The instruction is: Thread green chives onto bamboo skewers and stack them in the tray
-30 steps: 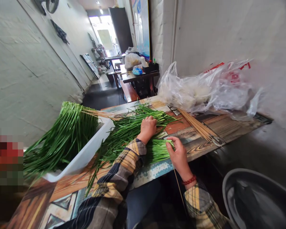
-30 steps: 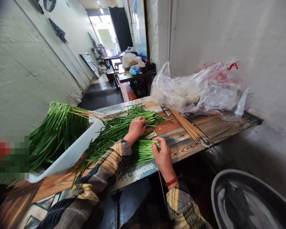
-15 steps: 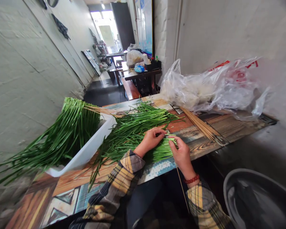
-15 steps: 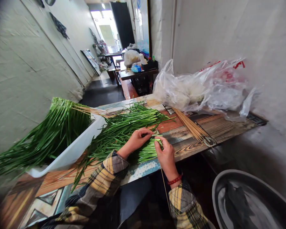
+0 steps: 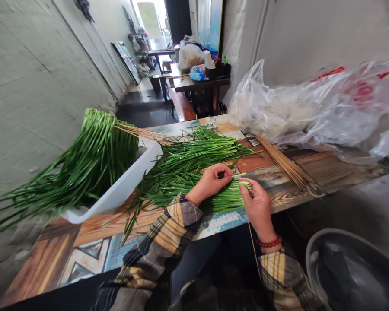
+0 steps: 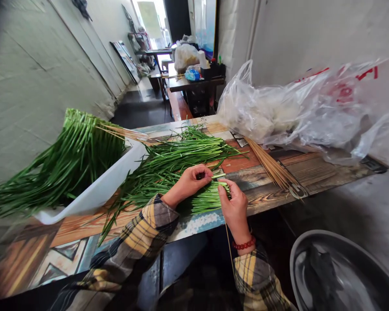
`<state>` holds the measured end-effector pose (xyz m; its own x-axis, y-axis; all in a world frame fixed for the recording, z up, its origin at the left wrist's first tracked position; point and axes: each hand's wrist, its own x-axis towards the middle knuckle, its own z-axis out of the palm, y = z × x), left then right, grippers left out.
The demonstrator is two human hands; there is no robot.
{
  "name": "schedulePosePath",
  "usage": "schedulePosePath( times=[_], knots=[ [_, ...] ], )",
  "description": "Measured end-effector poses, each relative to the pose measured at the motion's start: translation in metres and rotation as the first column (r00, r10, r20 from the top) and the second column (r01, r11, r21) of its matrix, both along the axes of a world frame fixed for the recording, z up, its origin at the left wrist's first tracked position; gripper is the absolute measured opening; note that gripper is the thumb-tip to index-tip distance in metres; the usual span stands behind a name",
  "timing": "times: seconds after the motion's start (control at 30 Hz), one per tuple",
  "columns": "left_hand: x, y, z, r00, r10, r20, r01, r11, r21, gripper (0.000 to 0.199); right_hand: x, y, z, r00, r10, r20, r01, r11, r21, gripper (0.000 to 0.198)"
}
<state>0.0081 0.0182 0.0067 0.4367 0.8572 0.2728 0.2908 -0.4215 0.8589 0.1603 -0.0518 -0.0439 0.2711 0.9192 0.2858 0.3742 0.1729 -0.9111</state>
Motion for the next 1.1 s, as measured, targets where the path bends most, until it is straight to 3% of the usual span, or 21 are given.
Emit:
schedulePosePath(
  times=[0.3,0.8,1.1],
  knots=[
    [0.0016,-0.0021,0.0024,1.000,-0.027,0.012,0.028,0.996,-0.085,0.015,-0.0013,0.0000,0.0007,1.000,-0.004,-0.019,0.004,1.000,0.016,0.028],
    [-0.0011,0.0008,-0.0002,0.996,-0.066,0.052,0.071,0.991,-0.117,0.018,-0.0014,-0.0012,0.0059,1.000,0.018,0.001,-0.018,0.999,0.027,0.028],
    [-0.0016,-0.0003,0.0017,0.995,-0.100,0.019,0.100,0.995,-0.018,0.017,-0.0014,-0.0008,0.0059,1.000,0.013,0.003,-0.013,1.000,0.012,0.027]
  ],
)
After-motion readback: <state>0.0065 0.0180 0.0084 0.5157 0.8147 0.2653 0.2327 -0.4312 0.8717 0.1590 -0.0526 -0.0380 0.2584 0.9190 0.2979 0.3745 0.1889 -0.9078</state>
